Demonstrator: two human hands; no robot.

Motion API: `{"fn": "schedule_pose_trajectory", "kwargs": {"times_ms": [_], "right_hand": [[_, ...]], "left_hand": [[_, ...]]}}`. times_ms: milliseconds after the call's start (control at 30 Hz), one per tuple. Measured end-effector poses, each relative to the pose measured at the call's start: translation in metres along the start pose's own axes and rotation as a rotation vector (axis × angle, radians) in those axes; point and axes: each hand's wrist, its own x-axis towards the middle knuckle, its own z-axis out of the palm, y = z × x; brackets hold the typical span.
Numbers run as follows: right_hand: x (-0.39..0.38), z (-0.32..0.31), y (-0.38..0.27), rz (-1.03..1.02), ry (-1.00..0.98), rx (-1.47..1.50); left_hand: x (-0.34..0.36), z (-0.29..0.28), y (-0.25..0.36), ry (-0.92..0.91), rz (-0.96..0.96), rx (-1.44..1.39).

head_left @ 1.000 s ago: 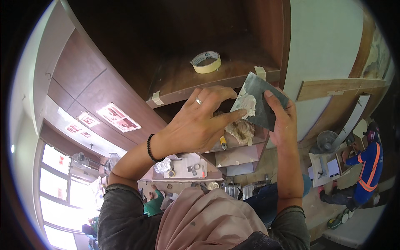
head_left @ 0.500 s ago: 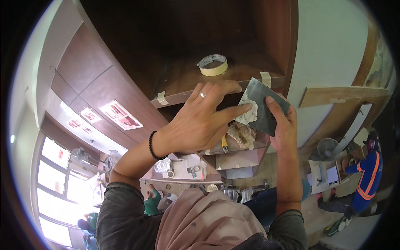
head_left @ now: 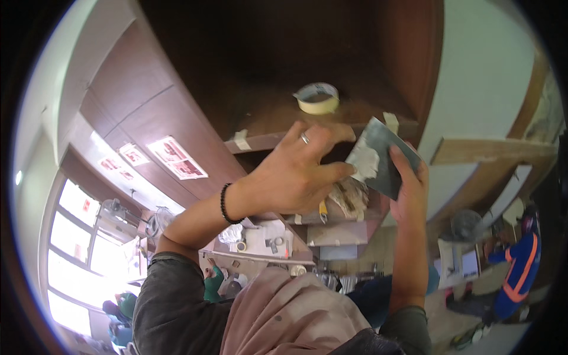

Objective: The person applies masking tape along the top edge of a wooden cabinet, then uses a putty knife to apply a white substance along the taped seam. The person works methodically along the edge, smoothing the applied material.

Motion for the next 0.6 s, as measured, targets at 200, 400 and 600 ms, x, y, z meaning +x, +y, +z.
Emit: {"fn": "schedule_pose_trajectory", "kwargs": {"times_ms": [200, 400, 600], "right_hand": [[0.002, -0.011, 0.002, -0.032, 0.258, 0.028], [0.021, -0.016, 0.013, 0.039, 0.170, 0.002], [0.019, -0.003, 0.013, 0.048, 0.168, 0.021]], "left_hand": [[0.026, -0.087, -0.034, 0.664, -0.043, -0.026], [0.063, -0.211, -0.104, 1.170, -0.300, -0.354], [0.088, -0.249, -0.155, 1.153, -0.405, -0.452]]}}
